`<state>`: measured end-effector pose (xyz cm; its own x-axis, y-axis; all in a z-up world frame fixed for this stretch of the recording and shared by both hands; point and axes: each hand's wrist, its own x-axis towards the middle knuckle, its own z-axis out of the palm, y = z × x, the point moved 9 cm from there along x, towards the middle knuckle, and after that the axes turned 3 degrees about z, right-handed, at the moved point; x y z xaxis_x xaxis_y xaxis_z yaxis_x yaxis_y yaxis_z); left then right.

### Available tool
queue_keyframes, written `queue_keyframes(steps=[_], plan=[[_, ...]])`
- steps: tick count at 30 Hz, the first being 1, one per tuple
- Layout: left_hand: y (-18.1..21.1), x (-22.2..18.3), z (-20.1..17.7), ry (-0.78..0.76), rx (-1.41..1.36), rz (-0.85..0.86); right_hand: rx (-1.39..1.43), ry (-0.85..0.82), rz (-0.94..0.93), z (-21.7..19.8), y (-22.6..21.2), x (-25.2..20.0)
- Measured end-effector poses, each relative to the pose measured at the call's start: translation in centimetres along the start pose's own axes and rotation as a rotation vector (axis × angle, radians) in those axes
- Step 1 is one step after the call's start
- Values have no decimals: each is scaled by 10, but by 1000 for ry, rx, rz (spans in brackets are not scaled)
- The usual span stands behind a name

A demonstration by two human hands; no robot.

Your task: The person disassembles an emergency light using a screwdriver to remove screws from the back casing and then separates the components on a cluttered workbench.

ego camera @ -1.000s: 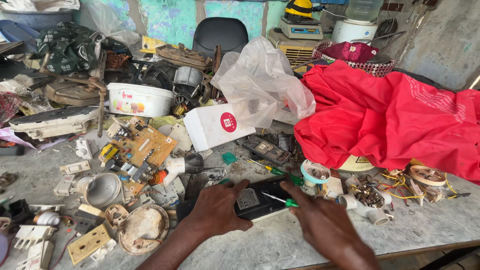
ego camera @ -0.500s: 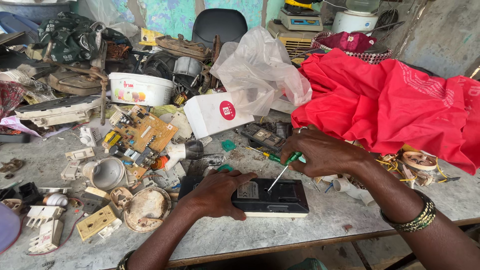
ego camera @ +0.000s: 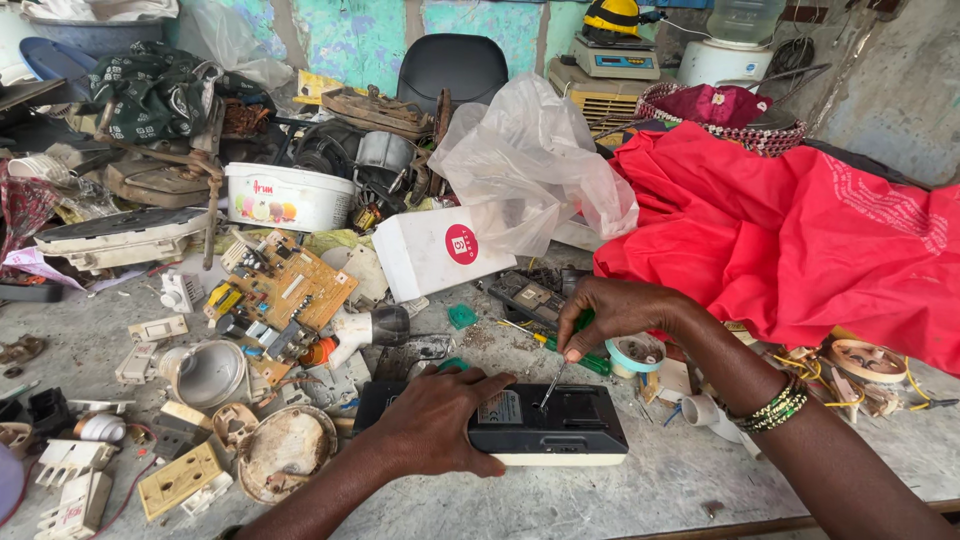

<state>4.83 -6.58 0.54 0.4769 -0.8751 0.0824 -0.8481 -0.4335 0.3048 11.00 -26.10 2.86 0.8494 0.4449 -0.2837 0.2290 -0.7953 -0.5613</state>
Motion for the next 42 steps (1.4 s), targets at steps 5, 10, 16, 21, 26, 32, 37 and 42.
queue_keyframes(steps=[5, 10, 16, 21, 26, 32, 37, 42], plan=[[-5, 3, 6, -54, -36, -29, 46, -22, 36, 6, 11, 2], [-2, 2, 2, -20, -38, 25, 147, 28, -73, 16, 8, -10], [-4, 2, 9, -95, -55, -15, 148, 69, -49, 23, 19, -13], [-3, 2, 6, -64, -63, 23, 176, 67, -79, 28, 22, -14], [2, 0, 3, 37, -60, 151, 266, 78, -13, 35, 32, -16], [-12, -2, 13, -185, -82, -90, 166, 129, -14, 34, 21, -26], [-29, -12, -8, -134, -58, -103, 8, 216, -9, 37, -6, -31], [-30, -19, -15, -114, -56, -88, -3, 289, 13, 47, -13, -34]])
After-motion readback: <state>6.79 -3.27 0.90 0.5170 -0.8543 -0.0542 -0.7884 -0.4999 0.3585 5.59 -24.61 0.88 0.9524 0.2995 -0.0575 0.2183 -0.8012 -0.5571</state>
